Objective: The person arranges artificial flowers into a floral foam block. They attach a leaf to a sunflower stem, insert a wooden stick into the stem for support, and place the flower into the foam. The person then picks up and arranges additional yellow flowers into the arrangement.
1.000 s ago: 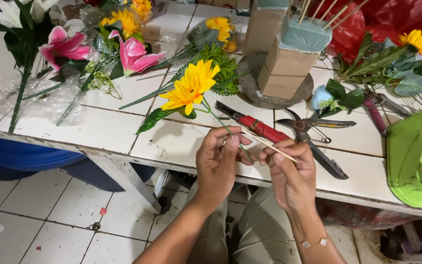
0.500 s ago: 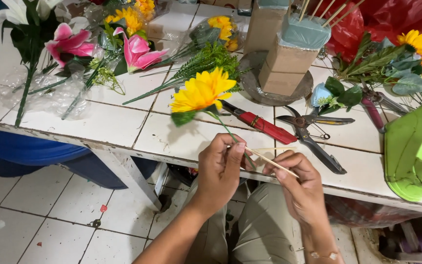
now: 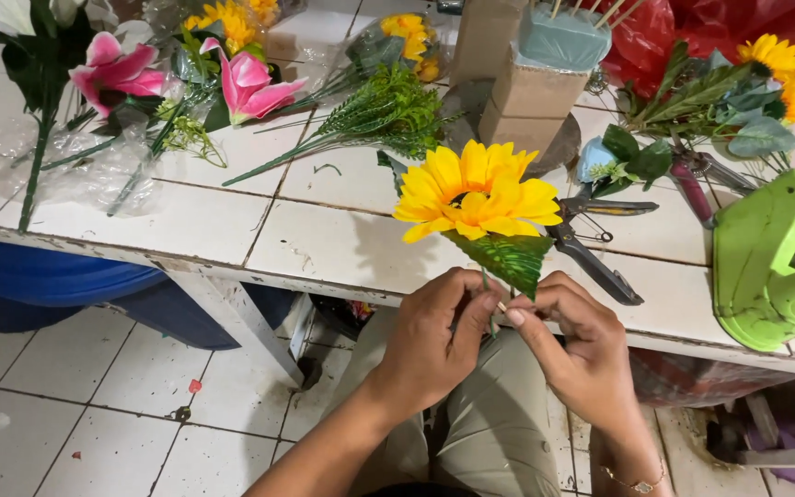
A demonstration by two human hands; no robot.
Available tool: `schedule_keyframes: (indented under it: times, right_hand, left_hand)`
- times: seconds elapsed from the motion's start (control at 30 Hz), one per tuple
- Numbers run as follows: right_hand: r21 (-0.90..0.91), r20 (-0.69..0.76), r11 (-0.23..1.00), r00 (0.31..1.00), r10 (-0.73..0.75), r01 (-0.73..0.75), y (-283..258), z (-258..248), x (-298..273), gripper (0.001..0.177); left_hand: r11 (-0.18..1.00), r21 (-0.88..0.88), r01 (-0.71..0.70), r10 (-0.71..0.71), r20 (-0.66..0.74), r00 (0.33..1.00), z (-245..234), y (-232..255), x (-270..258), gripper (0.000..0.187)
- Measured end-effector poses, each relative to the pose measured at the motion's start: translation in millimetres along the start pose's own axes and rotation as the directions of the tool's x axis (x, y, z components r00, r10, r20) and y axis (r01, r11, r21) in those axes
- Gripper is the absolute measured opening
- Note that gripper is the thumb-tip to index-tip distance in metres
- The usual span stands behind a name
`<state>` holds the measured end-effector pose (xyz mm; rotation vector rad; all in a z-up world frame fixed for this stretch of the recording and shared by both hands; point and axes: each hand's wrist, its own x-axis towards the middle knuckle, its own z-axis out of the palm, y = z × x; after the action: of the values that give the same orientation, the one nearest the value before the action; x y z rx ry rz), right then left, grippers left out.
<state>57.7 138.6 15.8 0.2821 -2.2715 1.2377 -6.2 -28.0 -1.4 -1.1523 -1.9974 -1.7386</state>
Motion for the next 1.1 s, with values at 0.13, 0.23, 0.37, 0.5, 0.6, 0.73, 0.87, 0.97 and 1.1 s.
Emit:
schedule_keyframes:
  times: [0.13, 0.23, 0.37, 0.5, 0.6, 0.73, 0.87, 0.97, 1.1]
  right_hand:
    - [0.076, -0.096, 0.997, 0.995, 0.015, -0.007, 0.3, 10.0, -4.1, 0.006]
    - [-0.124, -0.192, 0.984, 0.970, -0.149, 0.127, 3.0, 16.7, -6.8, 0.006]
    - [-0.455, -0.213, 0.825, 0.859, -0.466, 0.335, 4.3, 25.2, -9.4, 0.004]
    - [-0.481, -0.192, 0.774, 0.812, -0.551, 0.411, -2.2, 25.5, -10.0, 0.004]
    - [-0.333, -0.233, 0.890, 0.887, -0.399, 0.312, -3.0, 23.5, -12.1, 0.004]
    - [0.030, -0.177, 0.999, 0.984, -0.018, 0.024, 10.3, 19.8, -16.2, 0.010]
    - [0.343, -0.087, 0.916, 0.964, 0.252, -0.209, 44.5, 19.4, -24.6, 0.014]
    - [0.492, -0.084, 0.837, 0.944, 0.319, -0.240, 44.3, 23.5, -25.3, 0.020]
    - [0.641, -0.095, 0.736, 0.930, 0.356, -0.216, 48.7, 23.4, -20.6, 0.022]
  left_hand:
    - [0.995, -0.102, 0.009, -0.012, -0.033, 0.999, 2.5, 3.5, -1.1, 0.016]
    - [0.978, -0.200, 0.057, -0.072, -0.069, 0.995, 8.0, 2.5, -2.1, 0.017]
    - [0.941, -0.305, 0.150, -0.187, -0.098, 0.977, 15.6, -1.3, -5.1, 0.017]
    - [0.934, -0.311, 0.174, -0.216, -0.106, 0.971, 9.2, 12.1, -2.0, 0.016]
    - [0.987, -0.151, 0.049, -0.061, -0.081, 0.995, -0.9, 17.6, -0.1, 0.016]
    - [0.972, -0.114, 0.207, -0.200, 0.068, 0.977, -9.2, 24.1, -3.3, 0.031]
    - [0.830, 0.106, 0.548, -0.554, 0.285, 0.782, -18.9, 33.5, -5.5, 0.034]
    - [0.987, -0.160, 0.012, 0.002, 0.089, 0.996, -11.1, 22.2, -7.8, 0.029]
    - [0.947, -0.318, 0.047, -0.028, 0.065, 0.997, -17.5, 16.6, -10.6, 0.033]
